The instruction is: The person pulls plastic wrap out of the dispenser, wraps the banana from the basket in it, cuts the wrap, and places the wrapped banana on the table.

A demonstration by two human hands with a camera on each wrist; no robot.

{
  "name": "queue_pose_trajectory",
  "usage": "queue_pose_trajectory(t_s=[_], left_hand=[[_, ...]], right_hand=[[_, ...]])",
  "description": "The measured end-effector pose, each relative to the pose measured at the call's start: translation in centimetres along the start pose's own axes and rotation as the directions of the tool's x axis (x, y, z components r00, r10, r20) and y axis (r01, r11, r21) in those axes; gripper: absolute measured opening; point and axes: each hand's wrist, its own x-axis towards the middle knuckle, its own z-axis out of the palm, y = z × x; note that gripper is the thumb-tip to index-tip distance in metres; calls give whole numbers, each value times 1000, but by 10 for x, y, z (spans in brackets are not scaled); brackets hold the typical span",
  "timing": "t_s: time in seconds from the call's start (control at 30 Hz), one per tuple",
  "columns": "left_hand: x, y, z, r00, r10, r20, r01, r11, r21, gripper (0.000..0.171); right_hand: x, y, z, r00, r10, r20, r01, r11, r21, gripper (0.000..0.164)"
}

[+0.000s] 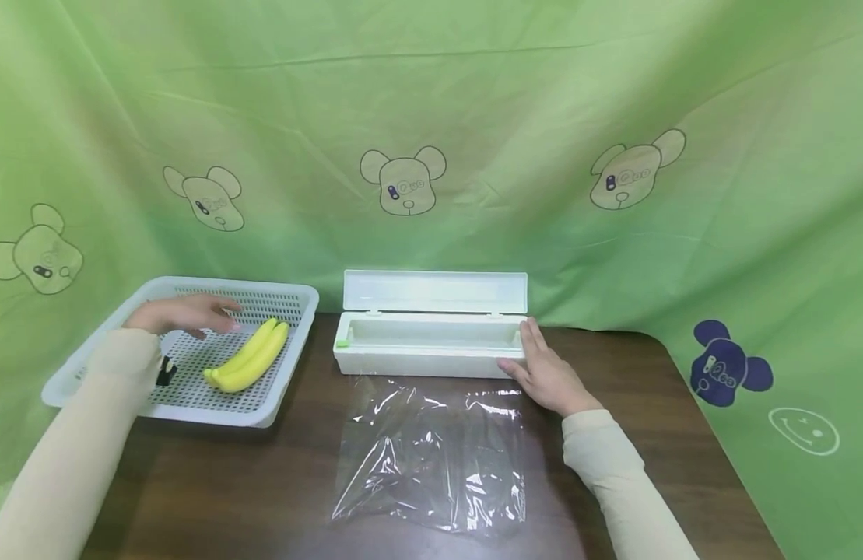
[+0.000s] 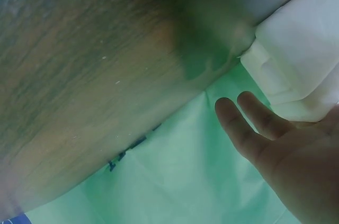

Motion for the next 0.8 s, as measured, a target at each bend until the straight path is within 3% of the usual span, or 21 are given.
queue_pose_trajectory(t_s=[0.07, 0.2, 0.33, 0.43, 0.5, 0.63, 0.7, 0.8], left_hand=[[7, 5, 8, 995, -88, 41, 87, 996, 7, 85], [17, 20, 23, 970, -225, 94, 212, 969, 130, 81], [22, 32, 37, 953, -298, 53, 269, 914, 304, 59], [24, 31, 42, 947, -320, 4, 299, 888, 349, 62], [27, 24, 42, 947, -322, 3, 306, 901, 307, 73], [30, 1, 34, 962, -273, -11, 269, 943, 194, 89], [28, -12, 28, 979, -204, -9, 204, 969, 143, 86], [20, -33, 17, 995, -94, 39, 95, 995, -9, 87]], right_hand=[[0, -1, 0, 1000, 12, 10, -12, 1000, -1, 87], [-1, -2, -2, 999, 31, 22, -31, 999, 13, 90], [-2, -2, -2, 999, 37, 21, -37, 999, 23, 92], [-2, -2, -2, 999, 34, 17, -34, 999, 16, 92], [-2, -1, -1, 999, 32, 15, -32, 999, 12, 92], [-1, -2, 1, 999, 31, 9, -31, 999, 10, 92], [-1, -1, 2, 999, 33, 8, -33, 999, 10, 92], [-1, -1, 2, 999, 36, 4, -36, 999, 11, 93]])
